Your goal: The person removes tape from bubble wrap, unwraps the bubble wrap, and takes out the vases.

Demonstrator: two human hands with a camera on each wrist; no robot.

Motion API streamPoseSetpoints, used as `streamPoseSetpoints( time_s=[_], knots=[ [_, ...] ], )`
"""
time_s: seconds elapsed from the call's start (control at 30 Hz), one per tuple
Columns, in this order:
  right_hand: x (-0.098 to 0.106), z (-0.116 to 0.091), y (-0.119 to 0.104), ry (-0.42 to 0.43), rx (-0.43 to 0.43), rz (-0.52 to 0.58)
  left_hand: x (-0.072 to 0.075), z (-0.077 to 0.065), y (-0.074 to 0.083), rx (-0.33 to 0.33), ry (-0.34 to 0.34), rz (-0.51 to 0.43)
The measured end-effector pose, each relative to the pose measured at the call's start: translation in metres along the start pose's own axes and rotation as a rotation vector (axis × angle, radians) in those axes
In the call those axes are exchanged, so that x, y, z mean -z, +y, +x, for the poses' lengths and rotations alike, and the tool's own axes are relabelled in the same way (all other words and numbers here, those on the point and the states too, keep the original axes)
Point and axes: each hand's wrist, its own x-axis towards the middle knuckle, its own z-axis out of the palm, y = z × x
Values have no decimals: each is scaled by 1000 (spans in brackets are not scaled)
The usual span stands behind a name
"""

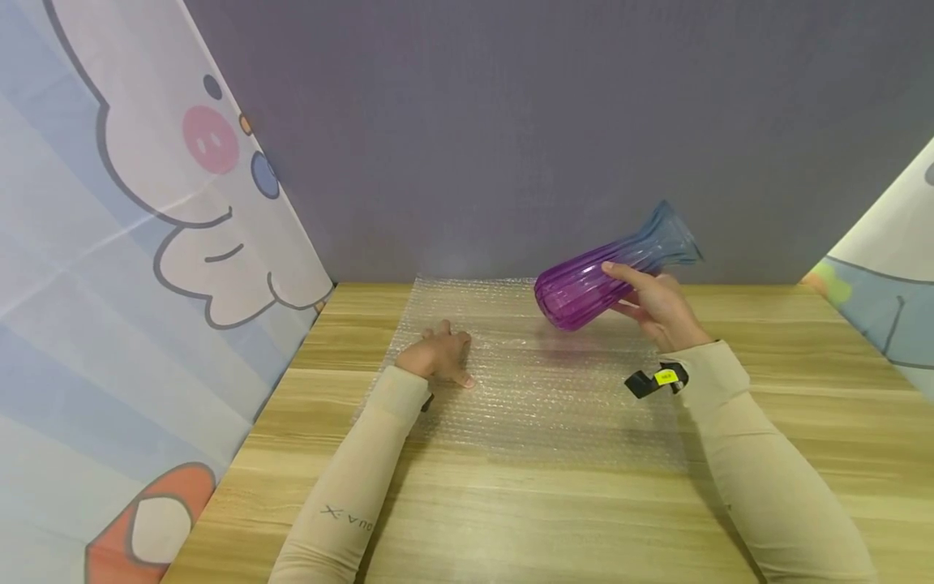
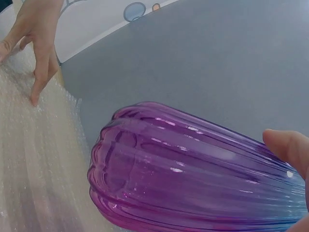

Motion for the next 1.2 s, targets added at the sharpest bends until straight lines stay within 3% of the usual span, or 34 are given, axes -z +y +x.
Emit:
streamPoseSetpoints(
  time_s=[0.53,0.9,1.2],
  knots=[
    [3,-4,-5,7,85,-50,1,-1,0,6,-2,-12],
    [2,-4,-7,44,76,-130,2,-2,1,4,0,-16],
    [2,-4,-9,37,100,-100,1,-2,0,12,-5,-19]
  ],
)
